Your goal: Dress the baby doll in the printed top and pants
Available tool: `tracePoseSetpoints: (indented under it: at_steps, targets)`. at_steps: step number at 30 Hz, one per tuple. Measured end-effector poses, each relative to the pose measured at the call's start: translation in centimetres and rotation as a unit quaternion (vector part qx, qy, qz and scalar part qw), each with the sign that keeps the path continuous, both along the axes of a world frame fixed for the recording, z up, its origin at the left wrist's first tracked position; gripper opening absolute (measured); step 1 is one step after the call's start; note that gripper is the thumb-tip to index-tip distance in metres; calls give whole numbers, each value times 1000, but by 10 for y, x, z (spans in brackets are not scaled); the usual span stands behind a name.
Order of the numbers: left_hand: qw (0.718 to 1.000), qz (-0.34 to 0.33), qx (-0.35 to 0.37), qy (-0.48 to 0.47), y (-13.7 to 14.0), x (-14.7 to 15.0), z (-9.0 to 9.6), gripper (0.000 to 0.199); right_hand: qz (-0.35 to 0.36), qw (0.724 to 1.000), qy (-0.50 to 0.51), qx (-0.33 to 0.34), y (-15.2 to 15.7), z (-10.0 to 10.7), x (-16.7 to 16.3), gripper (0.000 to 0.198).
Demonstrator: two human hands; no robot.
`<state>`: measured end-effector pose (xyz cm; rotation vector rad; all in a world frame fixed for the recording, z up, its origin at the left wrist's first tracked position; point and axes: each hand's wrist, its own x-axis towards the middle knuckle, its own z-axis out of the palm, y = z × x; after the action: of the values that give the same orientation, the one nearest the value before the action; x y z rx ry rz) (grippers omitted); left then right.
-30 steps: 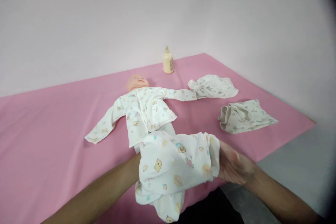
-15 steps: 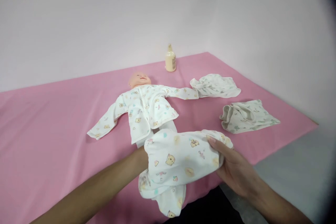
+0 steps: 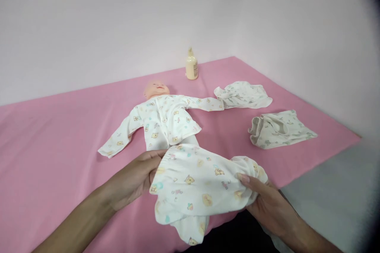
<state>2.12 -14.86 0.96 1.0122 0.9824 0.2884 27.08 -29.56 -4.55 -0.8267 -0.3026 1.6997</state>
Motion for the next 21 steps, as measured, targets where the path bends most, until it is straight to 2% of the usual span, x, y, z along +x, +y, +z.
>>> tracePoseSetpoints:
  at_steps: [2, 4, 7, 10, 12, 17, 21]
  targets:
    - [999, 11, 5, -39, -6, 3, 3, 38, -3, 1000, 4, -4, -3, 2, -5, 48]
    - [998, 10, 31, -53, -13, 11, 5, 41, 5, 1000, 12, 22, -2, 3, -12, 48]
    - [992, -23, 123, 3, -25, 26, 5, 43, 8, 998, 27, 62, 1, 3, -24, 40]
    - [969, -57, 231, 67, -37, 35, 8, 33, 5, 997, 56, 53, 7, 3, -33, 36]
    - [958, -64, 266, 82, -44, 37, 10, 27, 8, 997, 73, 38, 11, 4, -37, 36]
    - [966, -62, 239, 70, -54, 31, 9, 27, 18, 998, 63, 3, 20, 13, -43, 30]
    - [970, -26, 231, 75, -53, 28, 8, 28, 8, 999, 38, -21, 25, 18, -47, 19]
